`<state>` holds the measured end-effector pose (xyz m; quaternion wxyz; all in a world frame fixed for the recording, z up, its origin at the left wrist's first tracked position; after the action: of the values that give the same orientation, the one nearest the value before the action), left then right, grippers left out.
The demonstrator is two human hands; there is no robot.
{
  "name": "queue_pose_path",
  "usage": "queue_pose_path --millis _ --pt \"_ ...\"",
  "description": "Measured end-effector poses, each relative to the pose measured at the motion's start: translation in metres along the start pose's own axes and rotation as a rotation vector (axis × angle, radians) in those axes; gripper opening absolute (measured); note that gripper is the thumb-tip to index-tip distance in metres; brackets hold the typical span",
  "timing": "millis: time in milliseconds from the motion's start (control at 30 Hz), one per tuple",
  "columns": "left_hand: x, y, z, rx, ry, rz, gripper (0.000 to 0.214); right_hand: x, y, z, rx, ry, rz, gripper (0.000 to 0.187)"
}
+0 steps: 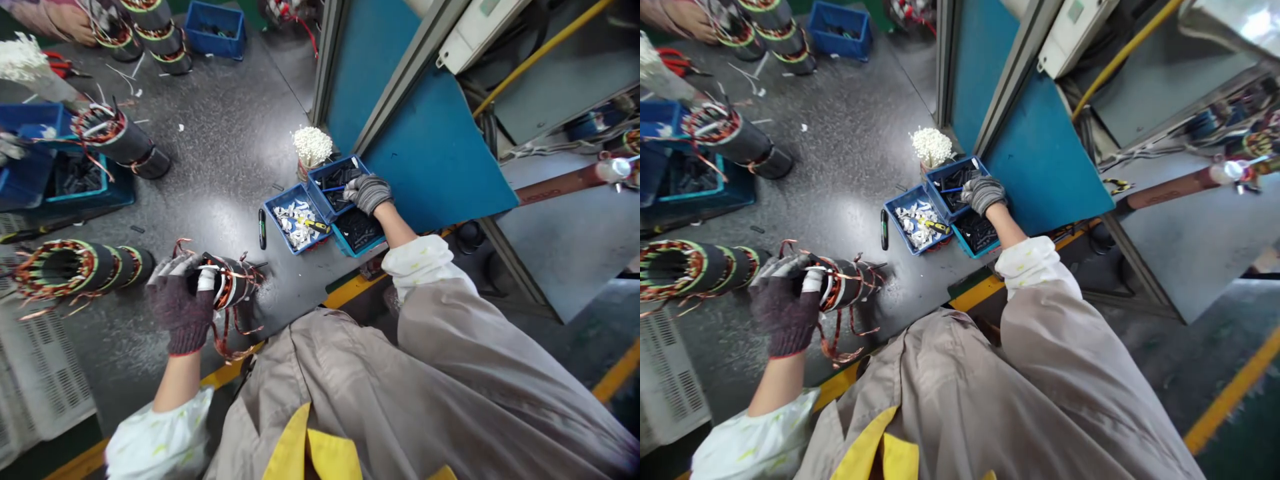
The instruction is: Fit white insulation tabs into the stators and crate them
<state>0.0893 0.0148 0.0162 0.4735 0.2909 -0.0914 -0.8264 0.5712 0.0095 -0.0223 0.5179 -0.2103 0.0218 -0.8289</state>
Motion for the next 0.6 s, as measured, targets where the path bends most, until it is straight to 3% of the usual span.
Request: queue_pose_path --millis 67,133,267,367,467,533,600 --pt "0.0 -0.002 -0.001 -0.004 -0.003 -0.006 0.035 -0.015 0.01 0.001 0.125 -0.11 -0.05 0.02" --pt "0.0 -0.002 0.0 -0.014 -0.011 -0.018 0.036 -0.024 0.002 -0.001 0.176 -0.146 -0.061 0.013" --pt "0.0 0.001 0.002 -0.021 -0.001 -0.004 0.037 -0.013 -0.015 0.006 0.024 0.015 -0.062 0.04" --pt "0.002 0.001 0.0 -0.011 -0.018 0.032 0.038 0.018 -0.024 0.003 -0.109 0.075 0.024 0.024" --pt "0.005 -0.002 -0.003 -0.005 -0.037 0.066 0.038 0.059 -0.057 -0.03 -0.377 0.042 0.212 0.024" --pt "0.008 -0.004 -0.004 -0.015 -0.039 0.08 0.037 0.083 -0.092 -0.065 -0.587 -0.067 0.33 0.016" --pt "0.01 -0.005 -0.005 -0.035 -0.04 0.08 0.036 0.094 -0.127 -0.099 -0.712 -0.111 0.336 0.014"
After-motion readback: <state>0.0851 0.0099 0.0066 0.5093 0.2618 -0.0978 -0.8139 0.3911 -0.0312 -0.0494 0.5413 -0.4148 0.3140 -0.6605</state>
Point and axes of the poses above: each hand's wrist, its own x-axis away from the middle knuckle, its own z-axis out of the back of the hand, y = z × x, the point moved 1 cm from there along -x, towards the middle knuckle, and after that the axes turned 8 degrees about -z, right-handed, at the moved point
